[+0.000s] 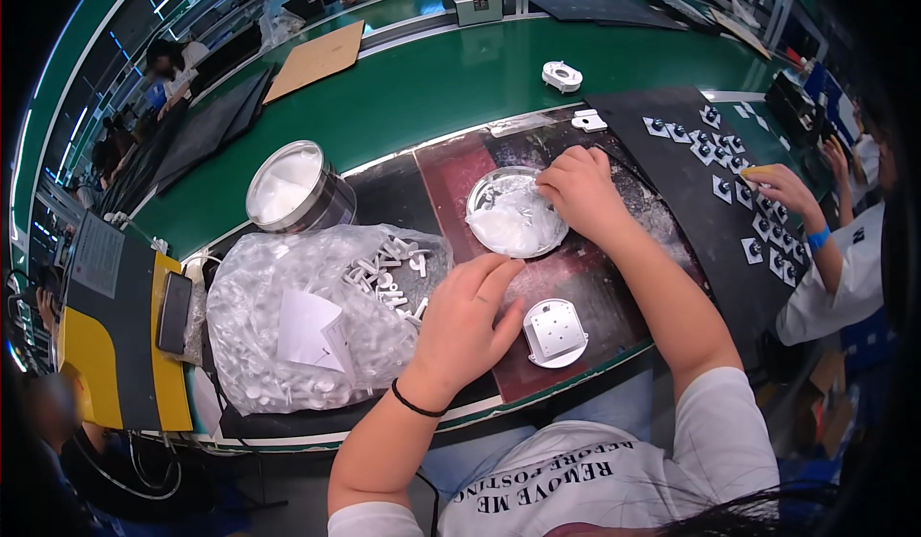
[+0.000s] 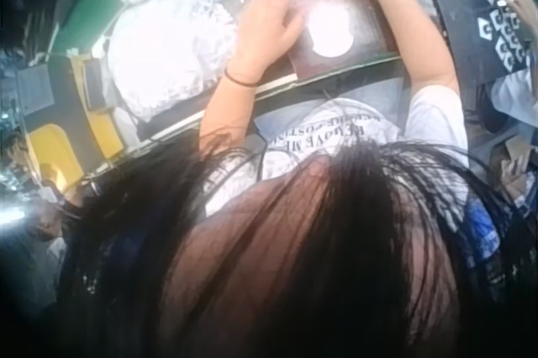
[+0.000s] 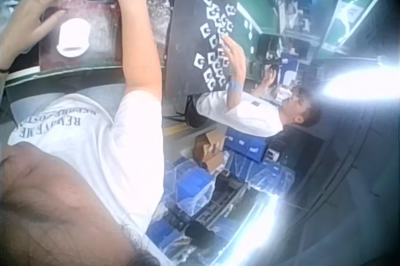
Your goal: The person repeatedly picks small white plastic pieces from a bag, dips them into a white paste, and inserts them into a white circular base. They then place the assembled units onto a black mat on the table.
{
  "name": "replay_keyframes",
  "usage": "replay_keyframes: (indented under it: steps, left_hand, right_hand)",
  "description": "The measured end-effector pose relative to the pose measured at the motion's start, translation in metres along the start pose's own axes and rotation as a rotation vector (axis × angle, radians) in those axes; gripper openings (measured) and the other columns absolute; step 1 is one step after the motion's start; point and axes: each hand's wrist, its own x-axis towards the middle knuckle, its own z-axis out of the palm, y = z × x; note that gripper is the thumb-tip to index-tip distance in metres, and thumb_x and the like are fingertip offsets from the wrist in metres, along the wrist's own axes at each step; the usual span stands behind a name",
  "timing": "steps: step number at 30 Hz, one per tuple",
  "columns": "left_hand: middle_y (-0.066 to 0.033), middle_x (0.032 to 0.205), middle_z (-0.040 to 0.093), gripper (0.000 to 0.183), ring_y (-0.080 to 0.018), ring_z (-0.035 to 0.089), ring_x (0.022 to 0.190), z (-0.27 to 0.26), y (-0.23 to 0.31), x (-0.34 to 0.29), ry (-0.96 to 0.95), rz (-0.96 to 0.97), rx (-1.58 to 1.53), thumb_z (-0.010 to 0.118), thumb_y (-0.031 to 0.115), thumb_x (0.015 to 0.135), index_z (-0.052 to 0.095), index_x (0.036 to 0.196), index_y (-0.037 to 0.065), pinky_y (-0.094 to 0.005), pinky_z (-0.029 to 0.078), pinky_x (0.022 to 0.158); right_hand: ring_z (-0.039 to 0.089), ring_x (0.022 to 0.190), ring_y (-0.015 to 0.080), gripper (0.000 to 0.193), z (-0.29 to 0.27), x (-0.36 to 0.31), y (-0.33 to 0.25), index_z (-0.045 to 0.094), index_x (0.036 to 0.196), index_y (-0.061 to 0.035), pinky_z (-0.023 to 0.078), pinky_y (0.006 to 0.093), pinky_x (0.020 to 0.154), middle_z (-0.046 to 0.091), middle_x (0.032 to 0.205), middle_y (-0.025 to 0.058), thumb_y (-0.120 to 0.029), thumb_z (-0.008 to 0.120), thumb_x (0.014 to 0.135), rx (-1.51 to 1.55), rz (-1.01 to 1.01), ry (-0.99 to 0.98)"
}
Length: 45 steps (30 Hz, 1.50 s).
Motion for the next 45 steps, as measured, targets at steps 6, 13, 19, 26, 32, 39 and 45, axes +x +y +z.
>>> replay_keyframes:
  steps: [6,13,19,26,32,39,45]
  left_hand:
    - [-0.0127,0.107,0.057,0.035,-0.0310,0.057,0.092,0.002,0.001,-0.002,0.019,0.015,0.014,0.067,0.011,0.074,0.059,0.107,0.003,-0.0391,0.047,0.077]
    - [-0.0141,0.108,0.057,0.032,-0.0318,0.058,0.093,0.002,0.001,-0.002,0.000,0.008,0.011,0.068,0.012,0.074,0.060,0.105,0.003,-0.0386,0.047,0.079]
    - [-0.0154,0.107,0.058,0.030,-0.0329,0.058,0.093,0.002,0.002,-0.002,-0.012,-0.014,0.012,0.069,0.012,0.075,0.061,0.102,0.002,-0.0386,0.048,0.080]
    - [-0.0158,0.107,0.058,0.029,-0.0333,0.058,0.094,0.002,0.002,-0.001,-0.011,-0.006,0.013,0.068,0.013,0.075,0.061,0.102,0.002,-0.0389,0.048,0.080]
    - [-0.0158,0.108,0.058,0.037,-0.0333,0.058,0.095,0.000,-0.001,-0.001,-0.060,-0.008,-0.026,0.069,0.015,0.076,0.058,0.109,0.003,-0.0384,0.048,0.082]
    - [-0.0186,0.112,0.057,0.104,-0.0362,0.055,0.102,-0.005,0.006,-0.003,-0.263,-0.061,-0.272,0.083,0.041,0.055,0.033,0.135,0.000,-0.0425,0.042,0.090]
    - [-0.0150,0.114,0.055,0.120,-0.0330,0.050,0.106,0.016,0.005,-0.014,-0.322,-0.043,-0.185,0.086,0.037,0.051,0.018,0.142,-0.002,-0.0428,0.036,0.094]
  right_hand:
    - [0.053,0.092,0.0187,0.007,0.001,-0.002,0.001,0.069,0.077,-0.0118,0.033,0.0401,0.089,0.062,0.079,-0.0008,-0.018,0.068,0.074,-0.005,-0.007,-0.031]
    - [0.053,0.093,0.0194,0.008,-0.006,-0.002,-0.001,0.070,0.075,-0.0099,0.033,0.0399,0.088,0.062,0.077,0.0004,-0.017,0.068,0.074,0.010,-0.007,-0.088]
    - [0.053,0.094,0.0200,0.008,-0.007,-0.003,-0.002,0.069,0.074,-0.0096,0.032,0.0402,0.088,0.062,0.077,0.0006,-0.017,0.068,0.074,-0.016,-0.032,-0.082]
    - [0.052,0.095,0.0202,0.008,-0.007,-0.005,-0.001,0.069,0.077,-0.0103,0.032,0.0406,0.089,0.062,0.082,0.0006,-0.018,0.067,0.075,-0.037,-0.016,-0.073]
    - [0.054,0.090,0.0193,0.010,-0.034,-0.010,-0.005,0.068,0.087,-0.0099,0.039,0.0341,0.082,0.061,0.087,0.0028,-0.017,0.063,0.082,0.238,0.249,-0.089]
    - [0.055,0.078,0.0052,0.022,-0.071,-0.055,-0.036,0.063,0.103,0.0021,0.045,0.0217,0.068,0.062,0.086,0.0006,-0.013,0.062,0.087,1.242,0.696,-0.335]
    - [0.060,0.084,0.0096,0.022,-0.068,-0.086,-0.063,0.065,0.102,0.0022,0.048,0.0250,0.073,0.065,0.092,0.0054,-0.009,0.066,0.084,1.230,0.628,-0.287]
